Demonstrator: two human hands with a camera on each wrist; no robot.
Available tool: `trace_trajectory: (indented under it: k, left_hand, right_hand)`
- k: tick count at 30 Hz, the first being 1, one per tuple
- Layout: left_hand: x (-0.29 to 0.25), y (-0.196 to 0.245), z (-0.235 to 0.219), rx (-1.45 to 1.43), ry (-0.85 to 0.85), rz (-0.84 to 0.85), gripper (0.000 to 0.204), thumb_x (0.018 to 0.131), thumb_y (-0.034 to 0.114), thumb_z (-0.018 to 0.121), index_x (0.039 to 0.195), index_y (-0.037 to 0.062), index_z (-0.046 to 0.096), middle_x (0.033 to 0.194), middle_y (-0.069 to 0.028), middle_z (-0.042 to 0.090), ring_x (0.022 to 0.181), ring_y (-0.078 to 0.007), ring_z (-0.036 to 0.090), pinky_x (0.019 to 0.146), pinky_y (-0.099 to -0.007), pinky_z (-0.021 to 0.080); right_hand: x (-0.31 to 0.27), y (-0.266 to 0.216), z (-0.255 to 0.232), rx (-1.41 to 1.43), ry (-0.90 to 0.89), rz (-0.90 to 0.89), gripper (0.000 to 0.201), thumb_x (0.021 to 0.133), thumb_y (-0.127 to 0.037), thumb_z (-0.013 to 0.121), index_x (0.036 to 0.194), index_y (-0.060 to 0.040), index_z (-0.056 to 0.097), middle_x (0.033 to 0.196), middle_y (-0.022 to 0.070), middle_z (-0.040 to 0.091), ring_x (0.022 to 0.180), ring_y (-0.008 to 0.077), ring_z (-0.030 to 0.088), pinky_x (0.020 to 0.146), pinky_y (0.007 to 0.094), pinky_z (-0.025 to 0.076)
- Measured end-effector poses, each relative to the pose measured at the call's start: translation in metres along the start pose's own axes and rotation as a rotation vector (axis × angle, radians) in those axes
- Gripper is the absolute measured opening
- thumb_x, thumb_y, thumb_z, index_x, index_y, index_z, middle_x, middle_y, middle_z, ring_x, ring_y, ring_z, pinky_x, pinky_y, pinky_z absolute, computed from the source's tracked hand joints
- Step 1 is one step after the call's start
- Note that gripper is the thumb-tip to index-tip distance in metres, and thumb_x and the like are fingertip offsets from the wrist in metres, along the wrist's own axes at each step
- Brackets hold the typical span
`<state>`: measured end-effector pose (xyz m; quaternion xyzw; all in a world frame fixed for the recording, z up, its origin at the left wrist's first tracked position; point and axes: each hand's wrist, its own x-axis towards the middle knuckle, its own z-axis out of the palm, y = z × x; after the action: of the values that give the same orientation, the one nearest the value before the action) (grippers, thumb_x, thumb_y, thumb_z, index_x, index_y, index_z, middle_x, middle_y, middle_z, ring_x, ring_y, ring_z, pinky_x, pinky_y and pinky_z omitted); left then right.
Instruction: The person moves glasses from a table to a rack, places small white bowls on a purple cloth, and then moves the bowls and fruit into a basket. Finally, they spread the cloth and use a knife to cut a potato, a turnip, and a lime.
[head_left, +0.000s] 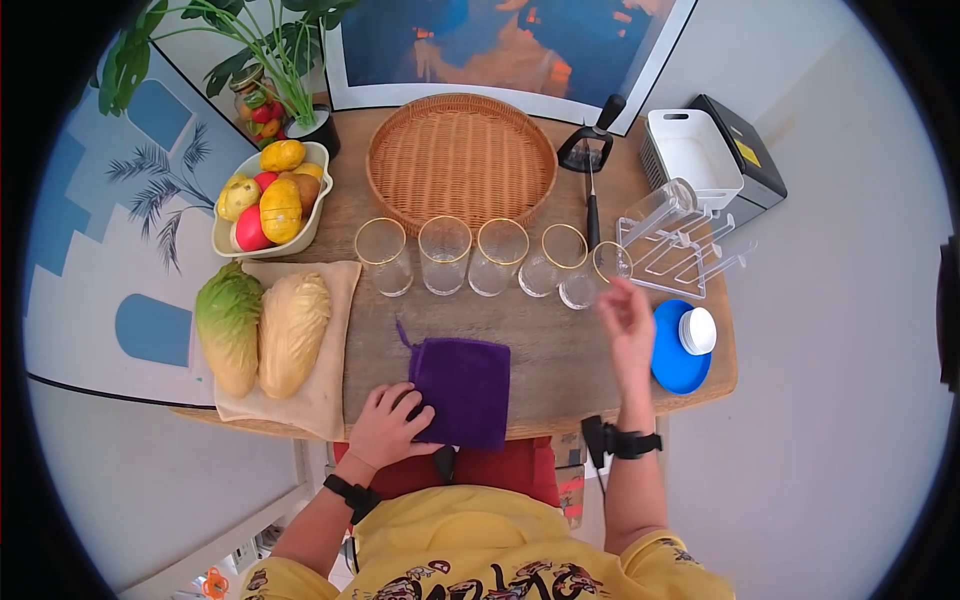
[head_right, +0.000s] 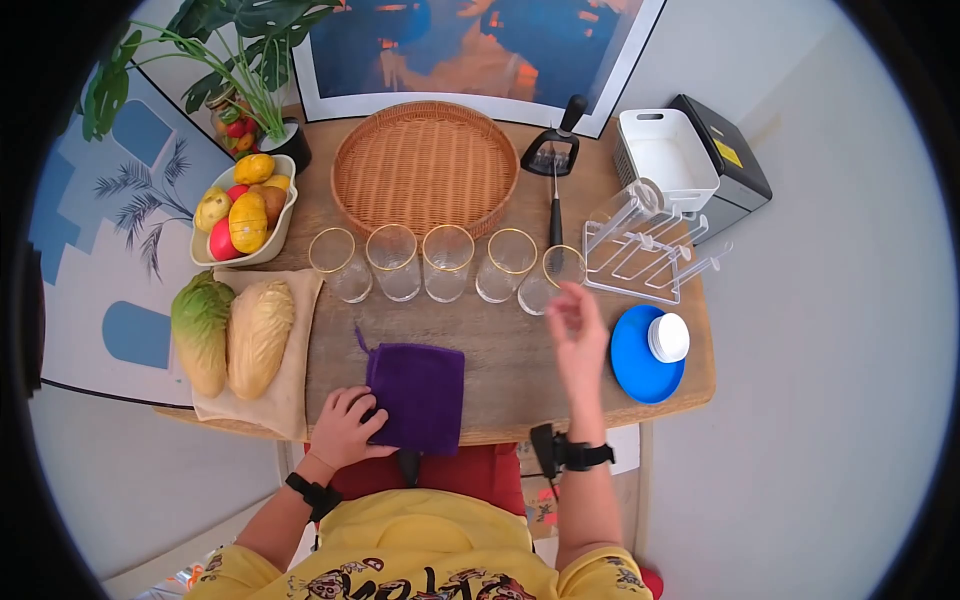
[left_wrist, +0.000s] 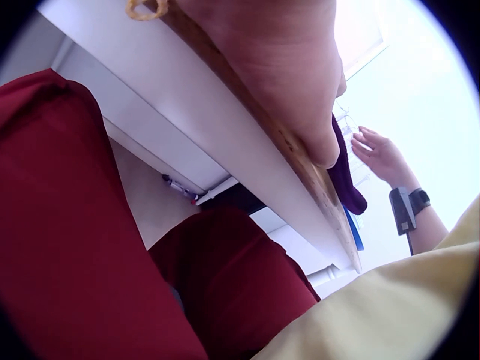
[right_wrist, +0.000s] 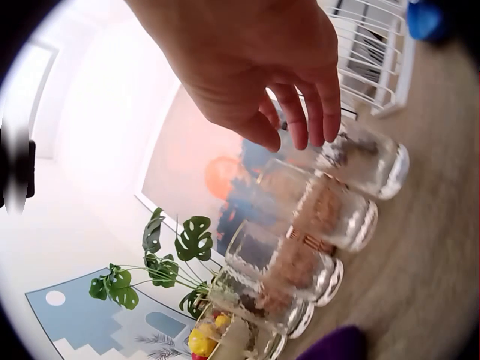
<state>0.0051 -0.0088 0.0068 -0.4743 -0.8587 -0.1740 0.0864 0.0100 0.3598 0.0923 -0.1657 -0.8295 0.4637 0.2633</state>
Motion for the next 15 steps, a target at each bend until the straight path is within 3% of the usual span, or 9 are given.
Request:
trace_trajectory:
  k: [2, 3, 5, 6, 10, 13, 15]
  left_hand:
    - [0.0, -0.001, 0.002, -0.026, 0.023, 0.007, 0.054, 0.072, 0.055, 0.079, 0.104, 0.0145, 0.064, 0.112, -0.0098, 0.058, 0.118, -0.0323, 0.054, 0.098, -0.0522, 0.044]
    - [0.0, -0.001, 0.001, -0.027, 0.021, 0.01, 0.054, 0.072, 0.055, 0.079, 0.104, 0.0145, 0.064, 0.112, -0.0098, 0.058, 0.118, -0.0323, 0.054, 0.098, -0.0522, 0.044]
    - [-0.001, 0.0, 0.001, -0.009, 0.006, -0.005, 0.052, 0.076, 0.057, 0.075, 0.106, 0.0164, 0.065, 0.114, -0.0075, 0.058, 0.12, -0.0293, 0.054, 0.101, -0.0499, 0.043]
    - [-0.001, 0.0, 0.0, -0.011, 0.009, -0.003, 0.052, 0.076, 0.057, 0.075, 0.106, 0.0164, 0.065, 0.114, -0.0075, 0.058, 0.12, -0.0293, 0.054, 0.101, -0.0499, 0.043]
    - [-0.001, -0.001, 0.001, -0.016, 0.004, -0.01, 0.052, 0.075, 0.057, 0.075, 0.107, 0.0163, 0.065, 0.115, -0.0077, 0.058, 0.121, -0.0293, 0.053, 0.101, -0.0499, 0.043]
    - [-0.002, -0.001, 0.002, -0.027, 0.004, -0.011, 0.053, 0.075, 0.057, 0.076, 0.106, 0.0163, 0.066, 0.115, -0.0078, 0.058, 0.121, -0.0293, 0.053, 0.102, -0.0501, 0.043]
    - [-0.003, -0.001, 0.002, -0.032, 0.006, -0.008, 0.053, 0.075, 0.057, 0.076, 0.106, 0.0162, 0.066, 0.115, -0.0078, 0.058, 0.121, -0.0294, 0.053, 0.102, -0.0502, 0.043]
  right_hand:
    - [-0.019, 0.001, 0.022, 0.309, -0.022, 0.126, 0.052, 0.092, 0.003, 0.068, 0.138, -0.007, 0.048, 0.106, 0.0059, 0.061, 0.095, 0.0131, 0.061, 0.081, 0.0253, 0.052]
    - [-0.021, 0.007, 0.028, 0.308, -0.019, 0.128, 0.052, 0.092, 0.003, 0.068, 0.138, -0.007, 0.048, 0.106, 0.0059, 0.061, 0.095, 0.0131, 0.061, 0.081, 0.0253, 0.052]
    - [-0.021, 0.015, 0.036, 0.208, 0.211, 0.042, 0.06, 0.089, 0.006, 0.069, 0.14, -0.0048, 0.039, 0.104, 0.0064, 0.056, 0.092, 0.0129, 0.059, 0.078, 0.025, 0.051]
    - [-0.018, 0.01, 0.037, 0.214, 0.264, 0.004, 0.054, 0.09, 0.007, 0.067, 0.136, -0.0031, 0.04, 0.101, 0.0056, 0.054, 0.088, 0.0127, 0.057, 0.075, 0.0249, 0.05]
    - [-0.009, 0.006, 0.028, 0.25, 0.283, 0.055, 0.057, 0.087, 0.008, 0.069, 0.136, -0.0043, 0.041, 0.104, 0.0058, 0.054, 0.09, 0.0126, 0.057, 0.077, 0.0255, 0.05]
    - [-0.009, 0.023, 0.023, 0.119, 0.353, 0.141, 0.067, 0.082, 0.006, 0.073, 0.14, -0.0053, 0.041, 0.112, 0.0078, 0.053, 0.098, 0.0161, 0.057, 0.086, 0.0305, 0.05]
    - [-0.009, 0.036, 0.023, 0.128, 0.301, 0.235, 0.078, 0.077, 0.004, 0.077, 0.144, -0.0058, 0.039, 0.128, 0.0115, 0.051, 0.114, 0.0221, 0.055, 0.1, 0.0361, 0.046]
